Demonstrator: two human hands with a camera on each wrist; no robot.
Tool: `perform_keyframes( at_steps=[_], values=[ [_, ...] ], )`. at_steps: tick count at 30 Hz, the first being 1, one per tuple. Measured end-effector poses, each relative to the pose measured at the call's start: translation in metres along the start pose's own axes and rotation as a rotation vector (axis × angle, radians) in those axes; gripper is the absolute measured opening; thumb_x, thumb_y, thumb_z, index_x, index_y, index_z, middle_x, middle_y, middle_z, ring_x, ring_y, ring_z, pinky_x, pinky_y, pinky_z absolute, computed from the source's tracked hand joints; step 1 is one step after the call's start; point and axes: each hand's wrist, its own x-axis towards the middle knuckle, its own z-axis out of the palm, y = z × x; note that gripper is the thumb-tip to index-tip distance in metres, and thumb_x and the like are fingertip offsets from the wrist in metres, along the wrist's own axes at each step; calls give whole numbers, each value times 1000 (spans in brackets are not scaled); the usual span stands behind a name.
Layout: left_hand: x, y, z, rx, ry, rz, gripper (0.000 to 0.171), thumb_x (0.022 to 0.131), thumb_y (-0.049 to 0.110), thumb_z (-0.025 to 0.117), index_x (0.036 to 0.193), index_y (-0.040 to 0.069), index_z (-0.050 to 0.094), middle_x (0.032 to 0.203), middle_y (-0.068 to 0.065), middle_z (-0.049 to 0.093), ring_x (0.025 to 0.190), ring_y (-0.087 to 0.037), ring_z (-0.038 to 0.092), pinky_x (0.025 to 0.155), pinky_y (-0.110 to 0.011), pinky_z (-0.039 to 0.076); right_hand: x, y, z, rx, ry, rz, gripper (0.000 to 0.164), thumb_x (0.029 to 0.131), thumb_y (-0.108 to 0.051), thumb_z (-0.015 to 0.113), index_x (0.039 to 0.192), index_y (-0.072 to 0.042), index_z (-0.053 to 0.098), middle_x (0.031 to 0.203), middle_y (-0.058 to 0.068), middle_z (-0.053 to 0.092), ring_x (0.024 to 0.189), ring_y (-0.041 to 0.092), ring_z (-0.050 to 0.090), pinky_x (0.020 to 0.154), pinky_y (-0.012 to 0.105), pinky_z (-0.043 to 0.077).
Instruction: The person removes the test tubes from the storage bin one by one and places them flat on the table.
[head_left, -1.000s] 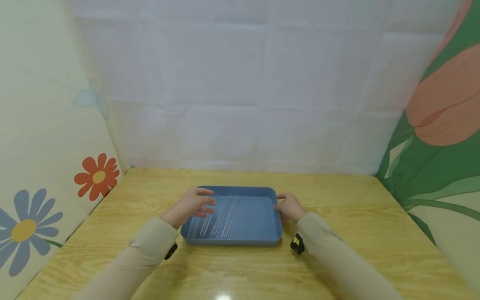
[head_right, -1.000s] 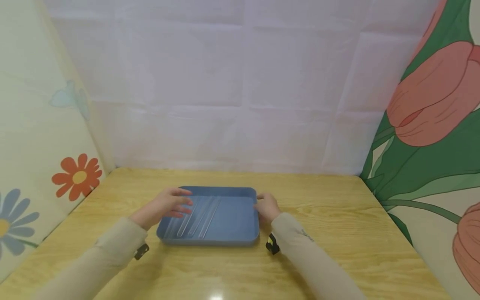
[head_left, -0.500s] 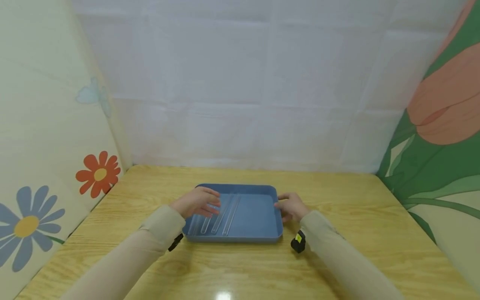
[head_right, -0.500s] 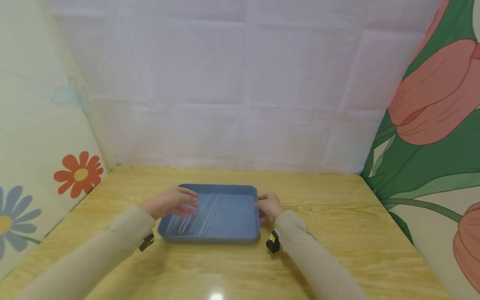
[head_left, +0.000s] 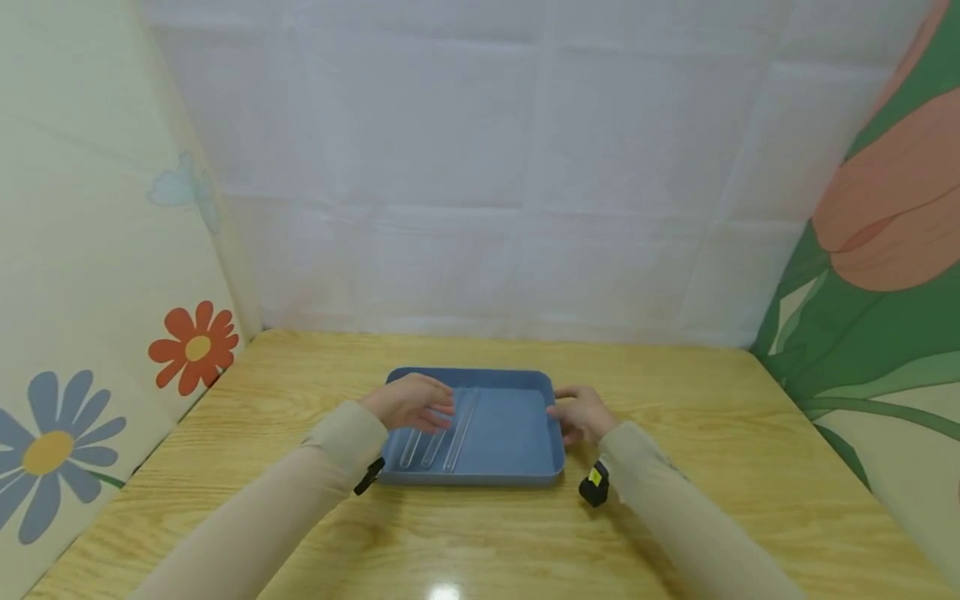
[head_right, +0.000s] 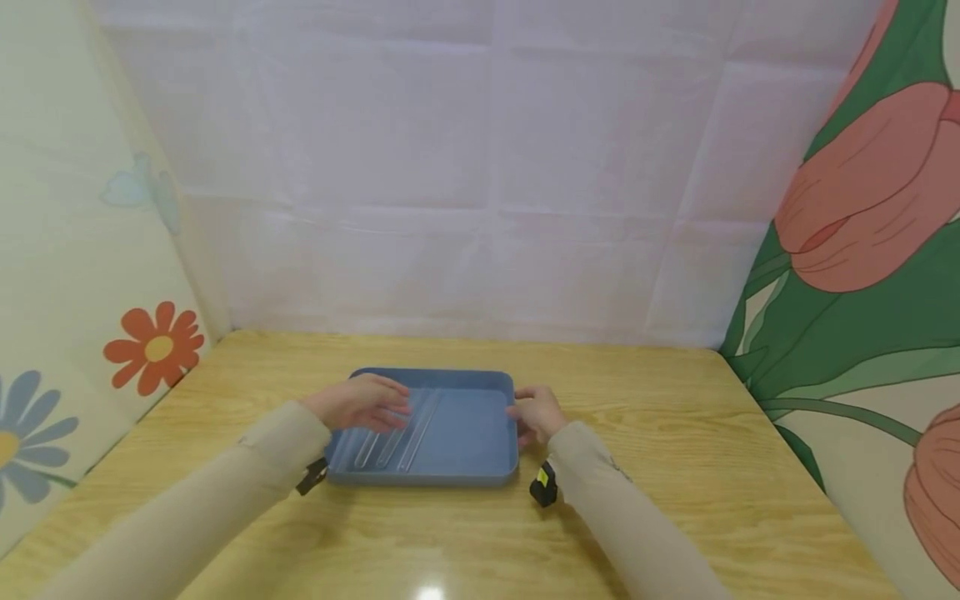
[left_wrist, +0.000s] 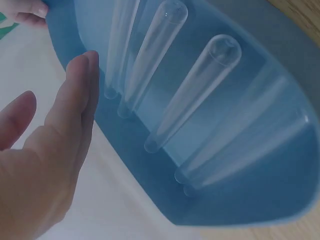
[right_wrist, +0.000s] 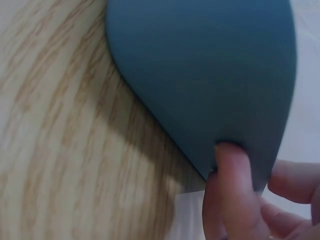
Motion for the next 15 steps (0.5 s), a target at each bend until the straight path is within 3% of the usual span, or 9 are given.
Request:
perform_keyframes(
  at_steps=[15],
  values=[
    [15,4,13,43,43,-72,49,100,4,49,143,-13,32,138,-31,46,115,-42,57,94,-46,48,2,1,-4,16,-26,50,46,95,-3,60,137,8,46,101,23,67,74,23,65,50,31,54]
  ],
)
